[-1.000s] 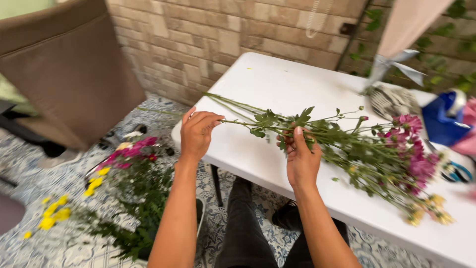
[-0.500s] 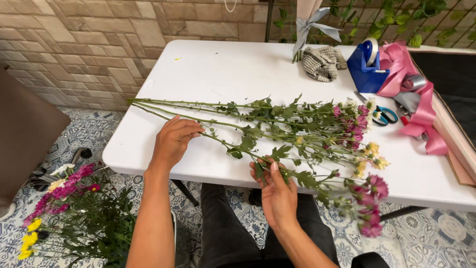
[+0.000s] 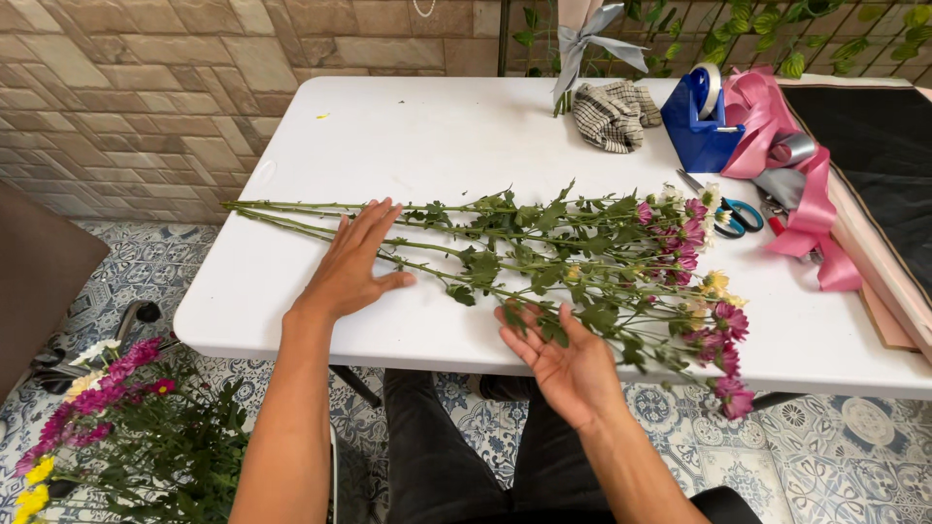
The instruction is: The person selects stems of white, purple, and yellow flowers from a bucket and arranges them into a bunch on a table before smoothing the stems.
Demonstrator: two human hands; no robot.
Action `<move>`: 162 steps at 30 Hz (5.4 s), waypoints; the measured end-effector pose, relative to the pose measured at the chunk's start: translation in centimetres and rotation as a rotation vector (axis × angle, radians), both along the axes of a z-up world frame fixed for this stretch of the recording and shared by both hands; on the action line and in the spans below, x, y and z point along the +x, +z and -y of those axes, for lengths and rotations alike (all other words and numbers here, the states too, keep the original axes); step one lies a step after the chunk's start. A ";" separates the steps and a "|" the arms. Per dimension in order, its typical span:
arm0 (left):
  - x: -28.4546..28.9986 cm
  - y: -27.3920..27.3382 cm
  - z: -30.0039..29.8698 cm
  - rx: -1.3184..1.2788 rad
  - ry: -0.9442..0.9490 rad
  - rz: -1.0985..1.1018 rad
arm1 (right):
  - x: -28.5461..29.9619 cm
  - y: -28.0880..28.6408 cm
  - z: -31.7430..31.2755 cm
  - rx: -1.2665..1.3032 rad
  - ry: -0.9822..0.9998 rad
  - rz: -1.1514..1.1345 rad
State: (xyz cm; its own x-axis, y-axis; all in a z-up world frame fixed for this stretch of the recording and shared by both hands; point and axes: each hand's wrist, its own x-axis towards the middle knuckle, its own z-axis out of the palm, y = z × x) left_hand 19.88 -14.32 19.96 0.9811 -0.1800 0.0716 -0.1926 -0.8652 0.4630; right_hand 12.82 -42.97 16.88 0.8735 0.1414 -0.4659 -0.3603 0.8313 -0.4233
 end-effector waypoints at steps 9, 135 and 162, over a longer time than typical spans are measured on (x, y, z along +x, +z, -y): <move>3.8 -0.7 1.6 0.316 -0.011 -0.138 | 2.8 1.3 1.3 0.119 -0.018 0.000; -30.6 -34.2 -31.9 -0.473 1.621 -0.086 | -5.5 -24.0 -30.7 -0.926 1.586 1.380; -35.1 -31.3 -21.3 -0.427 1.210 0.121 | -7.6 -27.4 -31.7 -1.062 1.759 1.400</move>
State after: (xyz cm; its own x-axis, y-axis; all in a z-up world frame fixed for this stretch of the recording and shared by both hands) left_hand -15.22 7.00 -11.35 0.4864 0.8737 0.0026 0.5461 -0.3063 0.7797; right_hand 5.27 -11.30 -10.57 0.0057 0.9329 -0.3600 0.5424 -0.3053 -0.7827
